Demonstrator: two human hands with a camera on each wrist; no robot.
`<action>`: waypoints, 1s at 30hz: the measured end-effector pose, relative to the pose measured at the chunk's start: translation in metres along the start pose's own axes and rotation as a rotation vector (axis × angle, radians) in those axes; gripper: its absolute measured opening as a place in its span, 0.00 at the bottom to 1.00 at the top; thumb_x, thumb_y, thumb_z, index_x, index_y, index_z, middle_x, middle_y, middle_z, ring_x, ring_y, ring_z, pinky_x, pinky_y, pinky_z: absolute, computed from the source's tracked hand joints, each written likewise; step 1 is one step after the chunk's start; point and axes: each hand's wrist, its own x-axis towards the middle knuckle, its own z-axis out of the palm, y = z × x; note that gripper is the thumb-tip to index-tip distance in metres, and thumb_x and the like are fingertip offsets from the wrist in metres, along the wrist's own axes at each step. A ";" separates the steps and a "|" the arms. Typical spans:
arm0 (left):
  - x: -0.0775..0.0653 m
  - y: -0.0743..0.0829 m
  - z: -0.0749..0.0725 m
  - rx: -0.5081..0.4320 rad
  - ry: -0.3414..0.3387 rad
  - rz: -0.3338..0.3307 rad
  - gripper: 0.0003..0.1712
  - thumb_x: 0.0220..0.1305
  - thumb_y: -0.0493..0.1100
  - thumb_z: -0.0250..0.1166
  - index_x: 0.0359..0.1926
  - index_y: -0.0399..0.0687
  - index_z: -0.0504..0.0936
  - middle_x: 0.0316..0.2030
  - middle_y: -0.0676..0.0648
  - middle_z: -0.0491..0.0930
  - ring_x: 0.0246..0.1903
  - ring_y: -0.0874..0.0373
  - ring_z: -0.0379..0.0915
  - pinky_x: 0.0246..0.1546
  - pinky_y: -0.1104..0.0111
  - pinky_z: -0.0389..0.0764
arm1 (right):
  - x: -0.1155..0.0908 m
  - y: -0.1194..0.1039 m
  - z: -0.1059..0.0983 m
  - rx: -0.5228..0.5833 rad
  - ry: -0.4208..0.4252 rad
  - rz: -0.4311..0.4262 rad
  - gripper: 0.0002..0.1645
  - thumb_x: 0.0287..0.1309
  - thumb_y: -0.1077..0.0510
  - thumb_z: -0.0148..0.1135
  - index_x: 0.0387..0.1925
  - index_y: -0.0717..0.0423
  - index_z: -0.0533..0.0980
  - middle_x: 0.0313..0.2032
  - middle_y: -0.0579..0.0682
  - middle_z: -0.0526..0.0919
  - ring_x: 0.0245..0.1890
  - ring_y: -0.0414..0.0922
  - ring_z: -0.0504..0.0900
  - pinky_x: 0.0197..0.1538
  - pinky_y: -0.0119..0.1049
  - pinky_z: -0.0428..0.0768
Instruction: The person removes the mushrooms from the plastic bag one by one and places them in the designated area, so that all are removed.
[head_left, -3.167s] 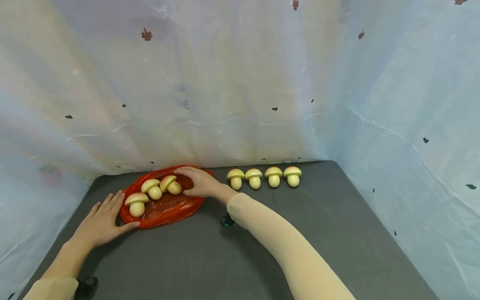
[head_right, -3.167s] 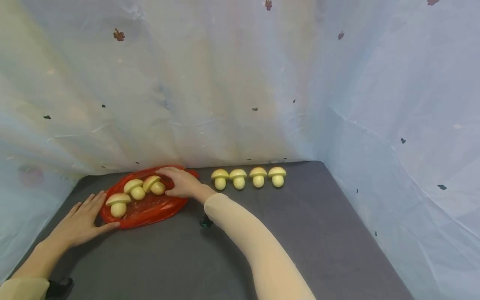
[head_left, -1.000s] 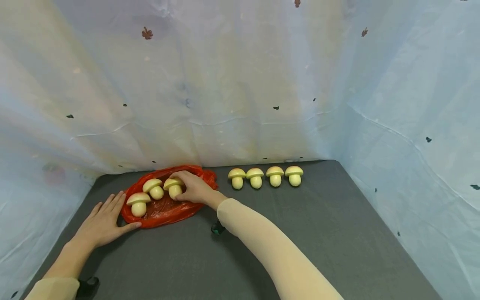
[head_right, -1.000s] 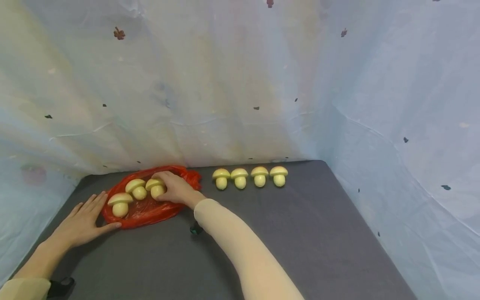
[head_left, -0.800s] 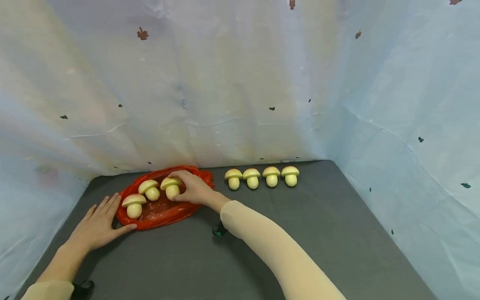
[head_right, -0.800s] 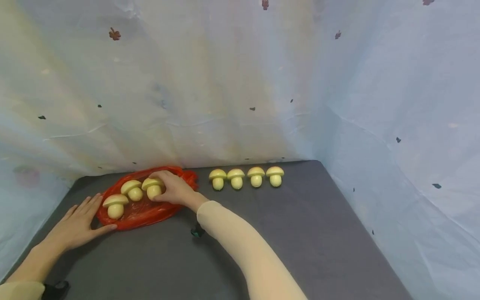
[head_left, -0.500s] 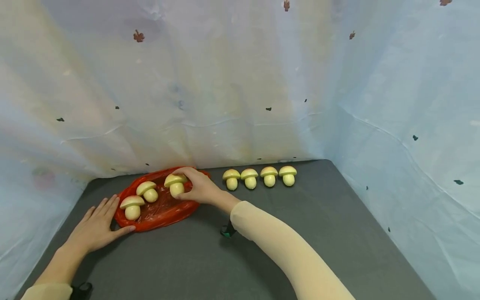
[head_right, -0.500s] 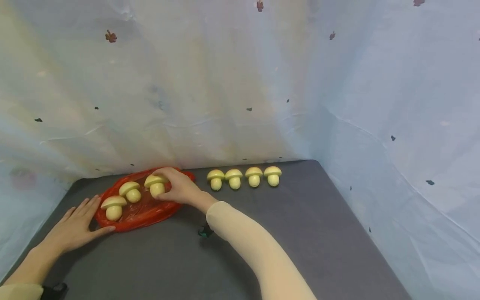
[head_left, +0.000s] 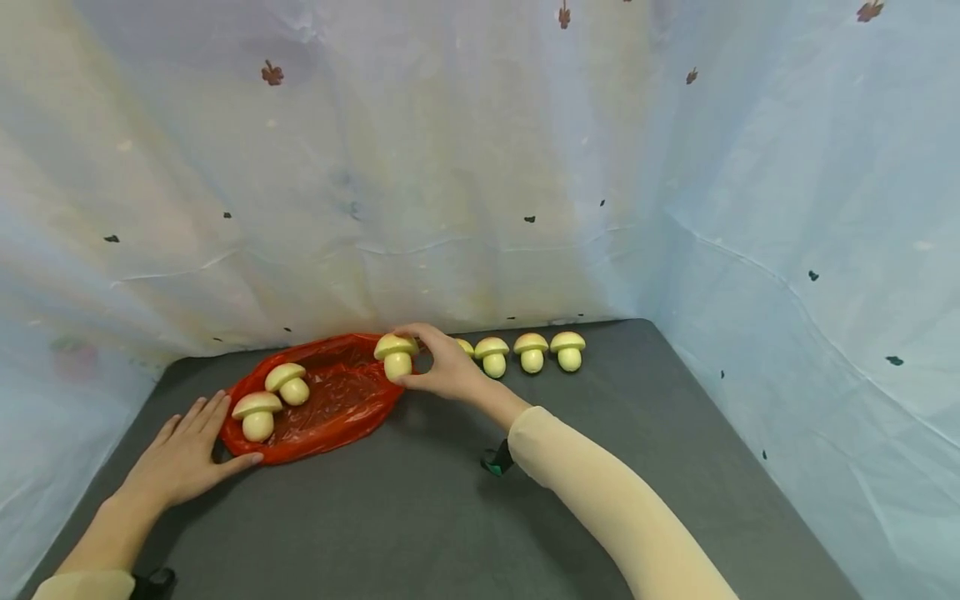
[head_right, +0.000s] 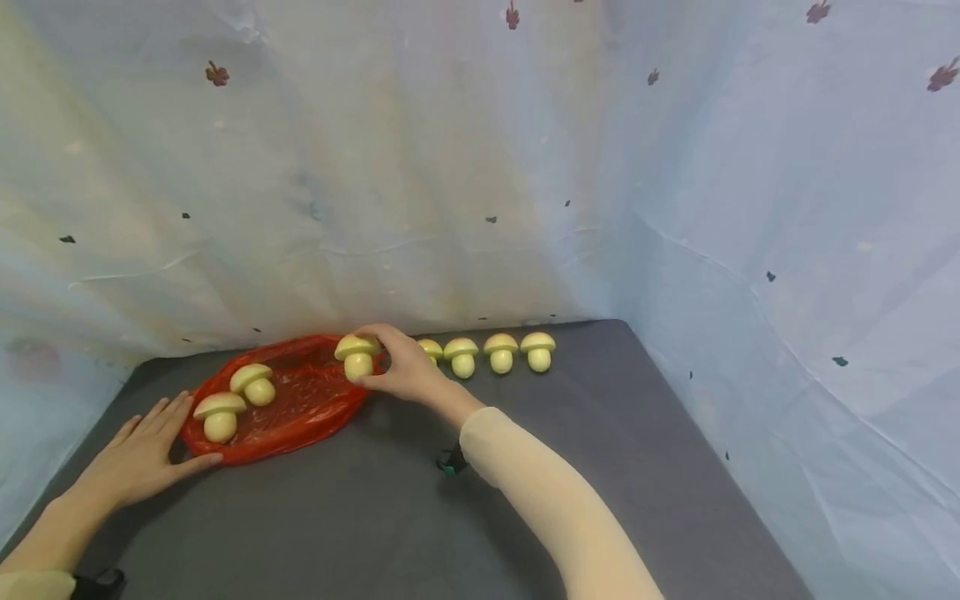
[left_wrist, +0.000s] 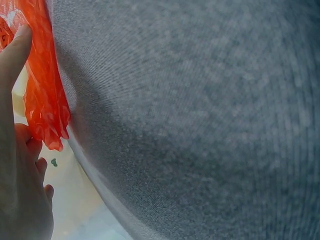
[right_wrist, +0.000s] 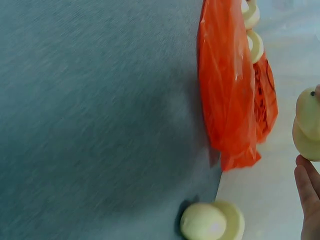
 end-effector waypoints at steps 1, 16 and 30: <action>0.000 0.001 0.000 0.000 0.000 0.001 0.71 0.63 0.77 0.61 0.81 0.29 0.41 0.77 0.21 0.45 0.75 0.20 0.40 0.70 0.28 0.44 | -0.004 0.003 -0.002 0.004 0.008 0.003 0.41 0.60 0.54 0.78 0.71 0.50 0.70 0.68 0.47 0.75 0.62 0.43 0.76 0.64 0.42 0.79; -0.002 -0.006 0.006 -0.004 -0.011 -0.009 0.73 0.62 0.79 0.60 0.81 0.27 0.40 0.77 0.21 0.43 0.75 0.20 0.38 0.69 0.27 0.42 | -0.060 0.030 -0.018 0.017 0.003 0.054 0.42 0.58 0.55 0.79 0.71 0.54 0.70 0.68 0.50 0.75 0.63 0.49 0.78 0.65 0.53 0.78; 0.000 -0.001 0.002 -0.015 -0.007 -0.004 0.73 0.62 0.79 0.61 0.81 0.30 0.37 0.77 0.21 0.43 0.75 0.21 0.37 0.69 0.27 0.42 | -0.083 0.038 -0.016 -0.178 -0.143 0.082 0.41 0.56 0.49 0.80 0.68 0.47 0.72 0.64 0.45 0.77 0.62 0.42 0.77 0.65 0.40 0.78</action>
